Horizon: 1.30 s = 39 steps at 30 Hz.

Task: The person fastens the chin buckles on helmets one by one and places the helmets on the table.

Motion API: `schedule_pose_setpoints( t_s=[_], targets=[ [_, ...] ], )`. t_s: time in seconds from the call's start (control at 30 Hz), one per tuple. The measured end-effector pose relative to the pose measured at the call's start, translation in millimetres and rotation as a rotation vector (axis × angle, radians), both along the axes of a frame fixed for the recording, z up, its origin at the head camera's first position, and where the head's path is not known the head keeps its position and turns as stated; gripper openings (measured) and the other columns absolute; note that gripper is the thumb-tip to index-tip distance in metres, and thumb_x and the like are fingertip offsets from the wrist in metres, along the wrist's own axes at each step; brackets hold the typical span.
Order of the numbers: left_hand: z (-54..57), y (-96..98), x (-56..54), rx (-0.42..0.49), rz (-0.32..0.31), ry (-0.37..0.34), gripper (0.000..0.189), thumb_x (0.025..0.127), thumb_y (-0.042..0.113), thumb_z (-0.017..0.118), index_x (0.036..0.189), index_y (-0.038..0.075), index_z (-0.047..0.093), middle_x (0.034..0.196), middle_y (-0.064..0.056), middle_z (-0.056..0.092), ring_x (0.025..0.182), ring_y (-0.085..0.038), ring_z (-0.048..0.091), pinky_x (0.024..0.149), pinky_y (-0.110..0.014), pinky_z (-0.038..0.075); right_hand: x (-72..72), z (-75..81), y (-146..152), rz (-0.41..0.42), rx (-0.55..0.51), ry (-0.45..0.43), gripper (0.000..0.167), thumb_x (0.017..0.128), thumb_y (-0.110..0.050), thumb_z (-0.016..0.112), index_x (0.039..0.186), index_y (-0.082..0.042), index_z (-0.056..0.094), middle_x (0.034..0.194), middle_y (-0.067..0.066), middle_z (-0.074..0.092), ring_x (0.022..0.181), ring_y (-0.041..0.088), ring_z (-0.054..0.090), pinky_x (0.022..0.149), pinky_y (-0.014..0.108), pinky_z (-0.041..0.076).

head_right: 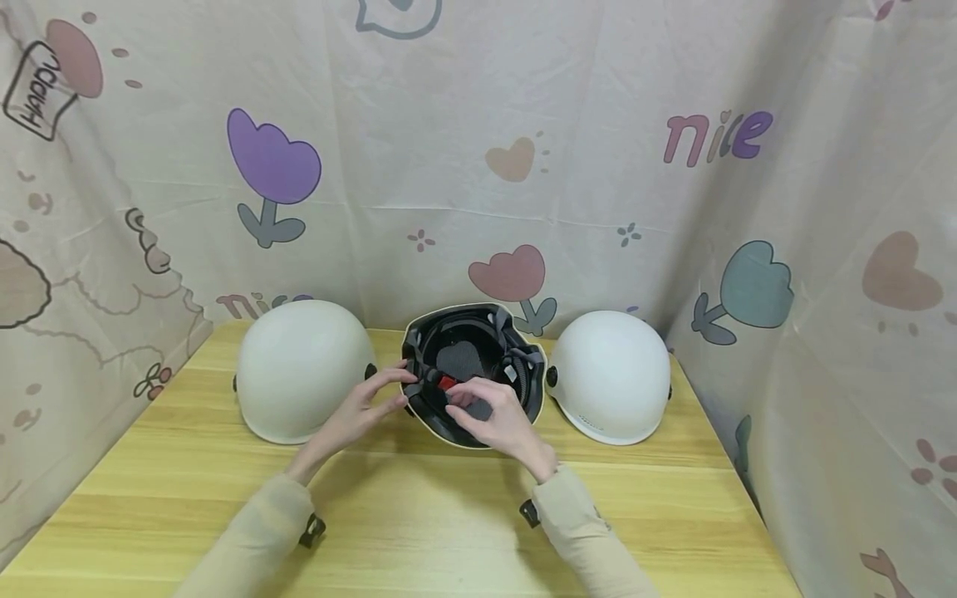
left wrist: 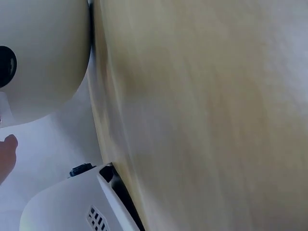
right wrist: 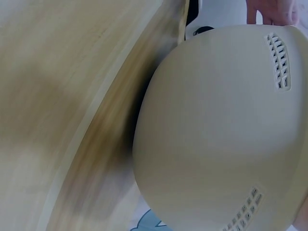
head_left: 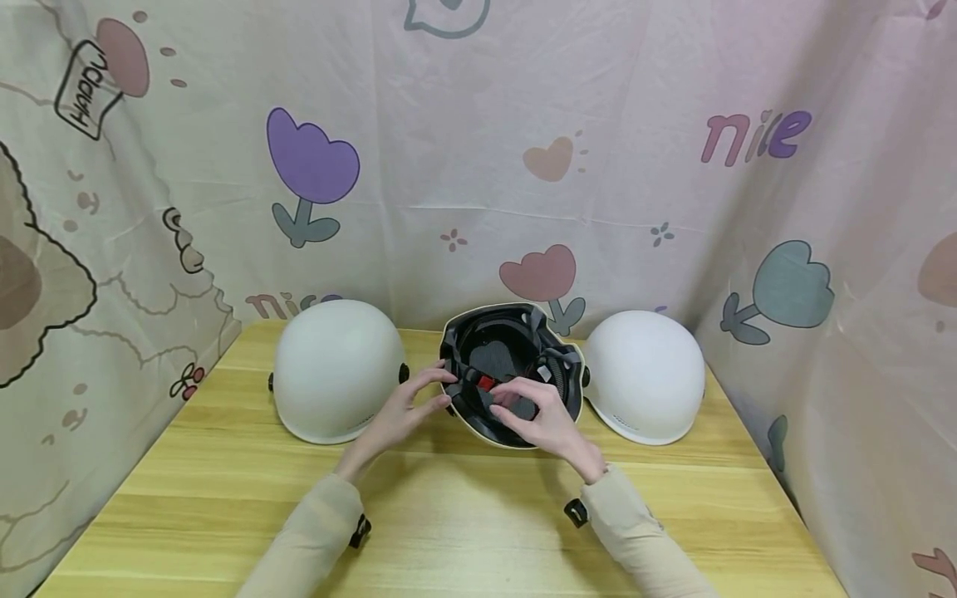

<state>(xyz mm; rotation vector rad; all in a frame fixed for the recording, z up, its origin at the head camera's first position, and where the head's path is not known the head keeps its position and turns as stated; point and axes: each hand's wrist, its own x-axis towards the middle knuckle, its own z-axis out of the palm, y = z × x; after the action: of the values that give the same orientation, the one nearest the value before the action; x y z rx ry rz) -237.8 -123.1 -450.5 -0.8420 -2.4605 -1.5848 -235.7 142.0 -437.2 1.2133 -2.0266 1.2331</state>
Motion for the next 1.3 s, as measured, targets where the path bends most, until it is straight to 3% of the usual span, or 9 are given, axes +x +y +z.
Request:
schedule_pose_setpoints(
  t_s=[0.2,0.37,0.57,0.63,0.8,0.87,1.03,1.3],
  targets=[
    [-3.7,-4.3,0.4,0.041,0.027,0.038,0.033,0.098,0.011,0.064,0.131,0.011,0.063,0.155,-0.018,0.046,0.148,-0.040,0.037,0.118,-0.067,0.029,-1.7,-5.0,5,0.030,0.048,-0.035,0.030,0.078,0.000,0.082,0.106,-0.009,0.073,0.089,0.012,0.074,0.079,0.023,0.068,0.070,0.037,0.058],
    [-3.4,-5.8,-0.6,0.071,0.015,0.074,0.034,0.098,0.009,0.064,0.132,0.007,0.062,0.147,-0.016,0.055,0.147,-0.039,0.039,0.121,-0.059,0.030,0.5,-4.6,6,0.000,0.112,-0.051,0.034,0.078,-0.009,0.085,0.109,-0.013,0.073,0.091,0.009,0.073,0.082,0.021,0.066,0.073,0.035,0.057],
    [-3.0,-7.0,-1.0,0.083,0.024,0.081,0.035,0.097,0.007,0.065,0.131,0.003,0.062,0.143,-0.016,0.058,0.144,-0.039,0.041,0.122,-0.021,0.029,3.3,-2.1,7,-0.026,0.214,-0.071,0.039,0.077,-0.020,0.088,0.111,-0.011,0.073,0.096,0.002,0.072,0.085,0.020,0.066,0.076,0.030,0.056],
    [-3.7,-7.6,-1.4,0.084,0.030,0.078,0.036,0.096,0.007,0.065,0.132,0.003,0.061,0.143,-0.016,0.058,0.142,-0.037,0.044,0.120,-0.016,0.028,4.5,-1.7,8,-0.026,0.241,-0.080,0.042,0.076,-0.023,0.089,0.112,-0.009,0.073,0.098,0.004,0.073,0.086,0.020,0.066,0.077,0.030,0.056],
    [-5.0,-8.6,-2.3,0.059,0.036,0.098,0.038,0.097,0.006,0.064,0.134,0.001,0.060,0.143,-0.017,0.056,0.138,-0.036,0.048,0.121,-0.044,0.035,5.0,-3.5,9,-0.044,0.285,-0.081,0.043,0.075,-0.027,0.090,0.112,-0.013,0.073,0.099,0.004,0.074,0.086,0.019,0.067,0.077,0.030,0.056],
    [-5.3,-9.1,-2.1,0.050,0.035,0.105,0.038,0.098,0.006,0.062,0.136,0.000,0.059,0.144,-0.017,0.055,0.138,-0.036,0.048,0.119,-0.049,0.036,4.9,-4.3,8,-0.061,0.303,-0.089,0.043,0.075,-0.029,0.090,0.112,-0.014,0.073,0.098,0.002,0.074,0.086,0.017,0.068,0.077,0.031,0.057],
    [-7.8,-10.8,-3.0,0.041,0.033,0.086,0.039,0.101,0.008,0.059,0.140,0.001,0.055,0.145,-0.016,0.053,0.138,-0.035,0.049,0.119,-0.048,0.037,6.1,-3.5,8,-0.077,0.342,-0.154,0.043,0.076,-0.030,0.088,0.115,-0.017,0.074,0.099,-0.003,0.075,0.087,0.011,0.070,0.079,0.029,0.058],
    [-10.2,-12.5,-4.2,0.067,0.018,0.058,0.040,0.102,0.008,0.057,0.141,-0.002,0.053,0.144,-0.018,0.053,0.137,-0.039,0.051,0.117,-0.054,0.038,5.1,-1.5,6,0.005,0.329,-0.171,0.039,0.083,-0.020,0.084,0.118,-0.012,0.071,0.105,0.003,0.077,0.089,0.010,0.072,0.080,0.026,0.061]
  ],
)
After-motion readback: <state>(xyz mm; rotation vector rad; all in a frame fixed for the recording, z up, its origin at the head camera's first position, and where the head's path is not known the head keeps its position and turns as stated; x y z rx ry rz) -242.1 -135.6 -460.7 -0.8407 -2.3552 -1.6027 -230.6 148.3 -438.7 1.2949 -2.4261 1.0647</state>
